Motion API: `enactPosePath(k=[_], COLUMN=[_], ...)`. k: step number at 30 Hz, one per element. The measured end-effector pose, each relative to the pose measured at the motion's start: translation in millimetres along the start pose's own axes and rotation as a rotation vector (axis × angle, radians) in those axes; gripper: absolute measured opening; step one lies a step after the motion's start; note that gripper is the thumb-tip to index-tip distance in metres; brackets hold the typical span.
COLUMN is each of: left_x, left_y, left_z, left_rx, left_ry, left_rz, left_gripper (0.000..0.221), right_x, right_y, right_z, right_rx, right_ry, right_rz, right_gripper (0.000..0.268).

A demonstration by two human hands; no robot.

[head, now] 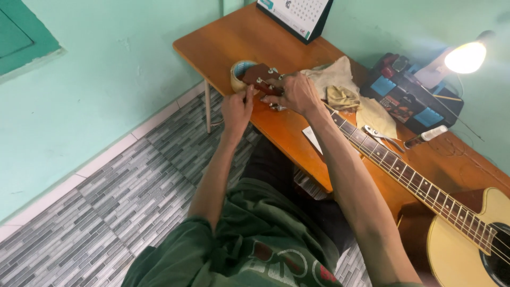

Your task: Winding a guitar string around the tuning peg and adjusting the tension for initial tuning.

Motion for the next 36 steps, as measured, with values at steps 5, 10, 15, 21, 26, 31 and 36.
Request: enactPosePath(k=[5, 10, 15, 21, 26, 31, 36], left_x=[30.4, 48.7, 48.6, 36.6, 18.2, -5.4, 21.4], left_y=[-28.4, -63.1, -80.8, -74.9, -70.4, -75.6, -66.4], left_z=[-31.4, -37.1, -28.3, -25.9, -13.0, 4.3, -22.6], left_rx=[-0.091, -0.367, -0.312, -0.524, -0.517, -0.493, -0.449], left_ry=[-0.198, -0.394, -0.472, -0.24, -0.031, -0.004, 0.121], left_rz=[0.301, 0.412, 0.748, 0.354, 0.165, 0.138, 0.106], left_gripper=[0.019, 0.008, 0.021, 0.014, 0.011, 0.008, 0.016], right_x=[4.6, 4.3, 1.5, 0.2, -5.9, -5.3, -5.9], right_y=[-0.3, 1.4, 0.1, 0.9, 4.4, 5.8, 4.4], right_z=[4.7, 4.8, -0.8, -1.8, -8.8, -5.8, -7.9], right_rx=[0.007, 0.02, 0.009, -0.004, 0.095, 0.001, -0.011], right_ry=[0.029, 0.016, 0.135, 0.113, -0.019, 0.005, 0.019], right_rz=[-0.029, -0.017, -0.218, -0.189, -0.099, -0.023, -0.017], right_gripper=[0.051, 0.053, 0.047, 0.052, 0.04, 0.038, 0.039])
Point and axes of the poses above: each hand's wrist, its own y-axis away from the middle knuckle, its own z-axis out of the palm, x = y × z, the point moved 1 cm from there along -y, towards the middle knuckle, and after that the axes turned 12 degrees about -z, right-handed, at the moved point
